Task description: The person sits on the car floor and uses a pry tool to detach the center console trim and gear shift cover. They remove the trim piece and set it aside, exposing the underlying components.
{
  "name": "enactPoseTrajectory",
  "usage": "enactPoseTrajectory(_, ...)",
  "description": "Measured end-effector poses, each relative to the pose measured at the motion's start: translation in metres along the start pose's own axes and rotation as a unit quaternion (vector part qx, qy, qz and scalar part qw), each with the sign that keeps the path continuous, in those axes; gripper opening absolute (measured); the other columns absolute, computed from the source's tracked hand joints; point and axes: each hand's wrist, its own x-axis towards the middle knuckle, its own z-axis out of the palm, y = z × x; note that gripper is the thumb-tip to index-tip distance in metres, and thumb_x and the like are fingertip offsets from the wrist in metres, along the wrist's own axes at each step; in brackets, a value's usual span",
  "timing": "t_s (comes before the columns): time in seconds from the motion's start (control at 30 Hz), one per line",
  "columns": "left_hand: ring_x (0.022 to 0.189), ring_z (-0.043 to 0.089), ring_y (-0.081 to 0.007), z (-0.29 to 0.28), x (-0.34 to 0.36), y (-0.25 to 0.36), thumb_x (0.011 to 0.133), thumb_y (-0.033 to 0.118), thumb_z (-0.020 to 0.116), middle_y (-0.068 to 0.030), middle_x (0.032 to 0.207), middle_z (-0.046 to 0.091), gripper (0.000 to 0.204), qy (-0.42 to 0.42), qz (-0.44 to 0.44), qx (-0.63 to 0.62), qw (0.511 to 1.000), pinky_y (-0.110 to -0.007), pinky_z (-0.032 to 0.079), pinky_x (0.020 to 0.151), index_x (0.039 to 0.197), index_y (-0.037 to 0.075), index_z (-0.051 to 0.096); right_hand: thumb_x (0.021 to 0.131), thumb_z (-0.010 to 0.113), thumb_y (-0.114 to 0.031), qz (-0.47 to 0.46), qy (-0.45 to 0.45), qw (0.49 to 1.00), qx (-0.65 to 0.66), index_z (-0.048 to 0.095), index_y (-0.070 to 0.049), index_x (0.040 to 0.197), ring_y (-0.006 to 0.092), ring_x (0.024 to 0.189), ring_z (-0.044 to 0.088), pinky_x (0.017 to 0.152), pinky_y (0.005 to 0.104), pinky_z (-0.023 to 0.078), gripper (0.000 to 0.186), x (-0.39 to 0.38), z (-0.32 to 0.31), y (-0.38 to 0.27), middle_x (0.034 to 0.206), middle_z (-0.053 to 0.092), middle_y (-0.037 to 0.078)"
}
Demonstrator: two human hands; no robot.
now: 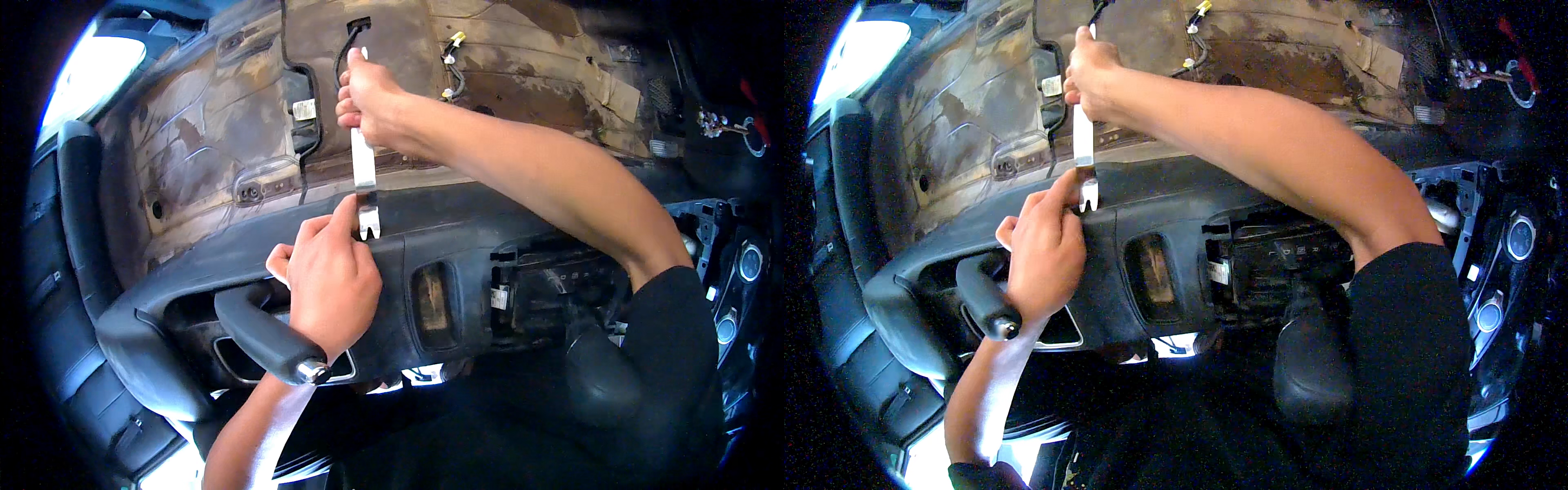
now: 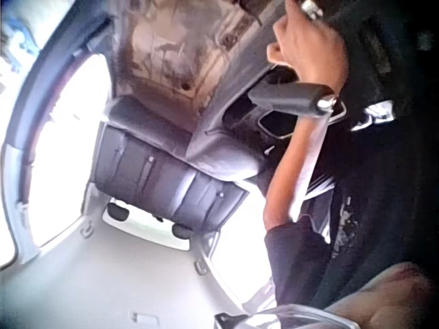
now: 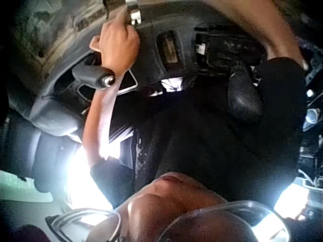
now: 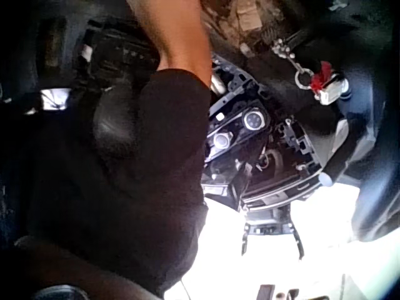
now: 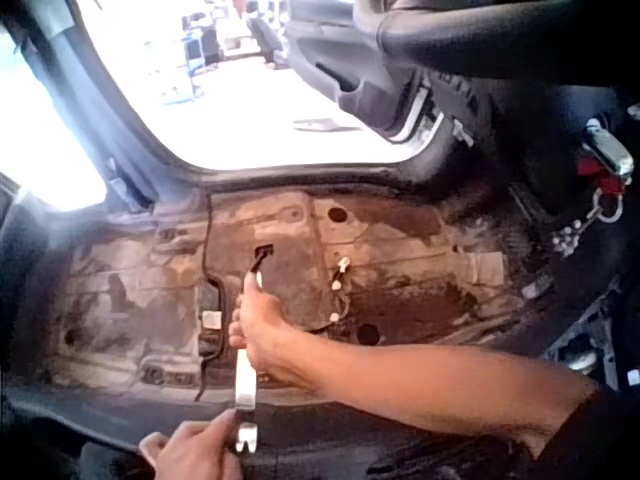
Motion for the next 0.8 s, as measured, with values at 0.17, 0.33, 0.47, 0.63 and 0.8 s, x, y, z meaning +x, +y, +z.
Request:
enactPoseTrajectory(0.17, 0.111, 0.057, -0.0251, 0.007, -0.006, -0.010, 0.090, 0.005, 0.046, -0.0098, 0.107, 0.065, 0.044, 0.071, 0.029, -0.014, 0.997, -0.040, 0.028, 0.094, 0.133, 0.011, 0.053, 0.102, 0.037, -0.056, -0.100, -0.117, 0.988, 0.001, 0.042, -0.014, 0.077, 0.0092, 0.043, 0.027, 0.039, 0.0265, 0.023, 0.049, -0.032, 0.014, -0.016, 0.057, 0.031, -0.004)
enactPoseTrajectory(0.33, 0.101, 0.063, -0.0294, 0.012, 0.008, -0.005, 0.092, 0.005, 0.052, -0.0151, 0.115, 0.066, 0.042, 0.128, 0.063, -0.196, 0.970, -0.041, 0.035, 0.096, 0.134, 0.004, 0.044, 0.100, 0.039, -0.061, -0.166, -0.188, 0.968, 0.010, 0.040, -0.016, 0.076, 0.0121, 0.033, 0.029, 0.032, 0.0292, 0.023, 0.050, -0.049, 0.026, -0.024, 0.049, 0.032, -0.002)
enactPoseTrajectory(0.47, 0.076, 0.064, -0.0160, 0.013, 0.044, -0.005, 0.100, 0.021, 0.054, -0.0134, 0.080, 0.069, 0.022, 0.119, 0.088, -0.368, 0.918, -0.030, 0.048, 0.068, 0.100, 0.000, 0.060, 0.100, 0.038, -0.060, -0.193, -0.198, 0.961, -0.004, 0.044, -0.015, 0.076, 0.0113, 0.034, 0.032, 0.032, 0.0290, 0.025, 0.051, -0.073, 0.032, -0.029, 0.050, 0.033, -0.003)
enactPoseTrajectory(0.63, 0.070, 0.063, -0.0130, 0.021, 0.042, -0.013, 0.103, 0.020, 0.050, -0.0052, 0.068, 0.066, 0.029, 0.109, 0.142, -0.475, 0.861, -0.028, 0.047, 0.067, 0.088, -0.001, 0.063, 0.102, 0.039, -0.056, -0.428, -0.188, 0.868, -0.166, 0.050, -0.005, 0.067, 0.0157, 0.051, 0.042, 0.049, 0.0386, 0.038, 0.063, -0.075, 0.050, -0.020, 0.056, 0.046, 0.003)
enactPoseTrajectory(0.8, 0.069, 0.062, -0.0126, 0.013, 0.039, -0.016, 0.102, 0.024, 0.054, -0.0054, 0.066, 0.064, 0.032, 0.081, 0.132, -0.414, 0.897, -0.028, 0.046, 0.065, 0.085, -0.001, 0.062, 0.101, 0.041, -0.058, -0.500, -0.012, 0.838, -0.220, 0.047, -0.009, 0.069, 0.0118, 0.044, 0.038, 0.042, 0.0322, 0.032, 0.059, -0.084, 0.052, -0.013, 0.054, 0.042, 0.000)
